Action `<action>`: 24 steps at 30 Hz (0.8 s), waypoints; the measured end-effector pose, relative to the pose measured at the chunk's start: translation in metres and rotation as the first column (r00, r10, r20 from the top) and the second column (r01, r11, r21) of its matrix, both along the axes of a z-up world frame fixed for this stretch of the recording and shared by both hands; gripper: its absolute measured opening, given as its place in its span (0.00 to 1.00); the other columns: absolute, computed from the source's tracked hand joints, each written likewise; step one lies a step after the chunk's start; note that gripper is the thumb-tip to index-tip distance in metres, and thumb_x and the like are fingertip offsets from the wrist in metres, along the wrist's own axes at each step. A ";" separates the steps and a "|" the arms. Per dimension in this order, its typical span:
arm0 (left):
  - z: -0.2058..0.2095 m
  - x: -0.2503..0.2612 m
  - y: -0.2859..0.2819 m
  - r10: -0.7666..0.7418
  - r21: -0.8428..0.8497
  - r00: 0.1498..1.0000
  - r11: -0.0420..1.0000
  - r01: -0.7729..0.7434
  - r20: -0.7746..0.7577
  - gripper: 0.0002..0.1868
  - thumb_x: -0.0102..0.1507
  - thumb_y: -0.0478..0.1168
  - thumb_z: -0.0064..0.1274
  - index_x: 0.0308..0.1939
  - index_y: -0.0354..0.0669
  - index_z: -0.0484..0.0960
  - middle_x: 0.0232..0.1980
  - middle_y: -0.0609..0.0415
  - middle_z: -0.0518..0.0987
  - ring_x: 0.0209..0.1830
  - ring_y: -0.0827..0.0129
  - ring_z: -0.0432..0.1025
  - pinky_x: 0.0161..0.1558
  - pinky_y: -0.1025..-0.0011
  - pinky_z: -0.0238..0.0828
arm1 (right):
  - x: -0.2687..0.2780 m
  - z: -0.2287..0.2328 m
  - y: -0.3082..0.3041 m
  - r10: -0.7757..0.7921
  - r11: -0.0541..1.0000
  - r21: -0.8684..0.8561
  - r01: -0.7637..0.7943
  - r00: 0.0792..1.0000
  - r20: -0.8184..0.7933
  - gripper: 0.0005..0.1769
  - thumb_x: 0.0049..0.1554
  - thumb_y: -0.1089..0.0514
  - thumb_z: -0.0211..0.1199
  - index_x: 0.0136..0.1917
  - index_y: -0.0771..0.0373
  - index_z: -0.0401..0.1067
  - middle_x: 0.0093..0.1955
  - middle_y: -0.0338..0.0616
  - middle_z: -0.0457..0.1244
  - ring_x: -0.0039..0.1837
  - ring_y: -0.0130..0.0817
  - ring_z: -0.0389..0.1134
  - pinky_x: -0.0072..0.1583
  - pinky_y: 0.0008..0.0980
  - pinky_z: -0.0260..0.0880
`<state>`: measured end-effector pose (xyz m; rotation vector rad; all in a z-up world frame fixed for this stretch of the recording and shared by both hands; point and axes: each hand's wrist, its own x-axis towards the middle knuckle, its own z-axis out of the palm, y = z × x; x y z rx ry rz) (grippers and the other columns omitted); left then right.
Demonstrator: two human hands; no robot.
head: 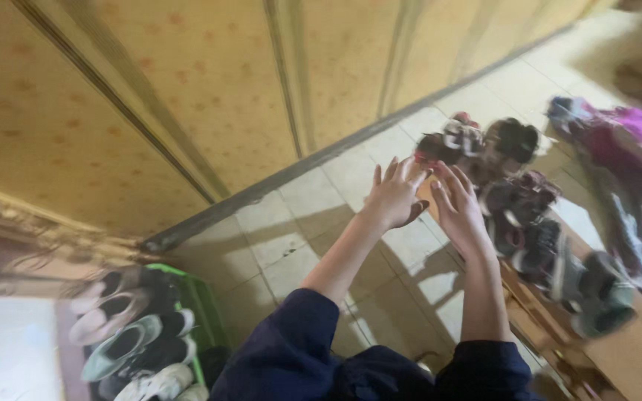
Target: The person removes shoes from a wooden bench and a green shoe rack, then places them back in a more organized arrangement. The person handles sneakers, sandals, and slip-on shoes, moving them between the bench and the rack.
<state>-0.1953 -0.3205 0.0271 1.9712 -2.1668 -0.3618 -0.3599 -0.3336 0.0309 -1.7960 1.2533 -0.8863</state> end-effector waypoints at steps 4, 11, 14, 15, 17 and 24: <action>-0.016 -0.081 -0.018 -0.077 0.068 0.997 0.995 0.078 -0.013 0.38 0.61 0.55 0.57 0.74 0.56 0.65 0.81 0.43 0.51 0.82 0.42 0.42 0.74 0.37 0.40 | -0.084 -0.021 -0.010 -0.067 0.991 0.120 0.054 0.991 0.115 0.29 0.64 0.45 0.54 0.75 0.55 0.63 0.80 0.53 0.51 0.76 0.47 0.60 0.72 0.40 0.61; -0.054 -0.235 -0.041 -0.201 0.114 0.976 0.971 0.211 -0.088 0.35 0.60 0.52 0.57 0.72 0.59 0.70 0.80 0.44 0.54 0.82 0.44 0.46 0.76 0.40 0.39 | -0.245 -0.059 -0.014 -0.179 0.981 0.061 0.182 0.983 -0.049 0.29 0.66 0.45 0.54 0.76 0.57 0.63 0.78 0.58 0.54 0.79 0.51 0.55 0.74 0.41 0.55; -0.065 -0.296 -0.051 -0.265 0.139 0.957 0.950 0.280 -0.120 0.37 0.58 0.53 0.60 0.71 0.57 0.70 0.80 0.44 0.54 0.81 0.44 0.46 0.76 0.38 0.39 | -0.307 -0.075 -0.017 -0.231 0.973 -0.015 0.230 0.970 -0.071 0.29 0.67 0.45 0.54 0.76 0.59 0.64 0.78 0.60 0.55 0.80 0.53 0.55 0.75 0.42 0.54; -0.067 -0.316 -0.054 -0.285 0.153 0.949 0.940 0.304 -0.133 0.38 0.57 0.55 0.61 0.70 0.57 0.70 0.80 0.43 0.54 0.81 0.44 0.46 0.75 0.38 0.39 | -0.328 -0.081 -0.016 -0.250 0.968 -0.044 0.247 0.964 -0.085 0.28 0.67 0.46 0.54 0.76 0.60 0.64 0.78 0.61 0.55 0.80 0.54 0.54 0.75 0.43 0.54; -0.071 -0.354 -0.056 -0.341 0.185 0.934 0.916 0.356 -0.109 0.38 0.56 0.53 0.61 0.71 0.59 0.69 0.80 0.43 0.54 0.81 0.44 0.46 0.75 0.38 0.40 | -0.370 -0.089 -0.012 -0.296 0.955 -0.029 0.295 0.949 -0.106 0.28 0.68 0.46 0.54 0.76 0.60 0.65 0.77 0.61 0.56 0.79 0.54 0.54 0.75 0.44 0.53; -0.084 -0.455 -0.062 -0.500 0.226 0.853 0.823 0.521 -0.147 0.37 0.59 0.55 0.60 0.71 0.58 0.68 0.79 0.42 0.56 0.81 0.44 0.46 0.75 0.36 0.39 | -0.476 -0.109 0.018 -0.466 0.881 0.055 0.469 0.882 -0.067 0.29 0.67 0.44 0.52 0.75 0.60 0.64 0.76 0.59 0.57 0.78 0.51 0.56 0.74 0.43 0.54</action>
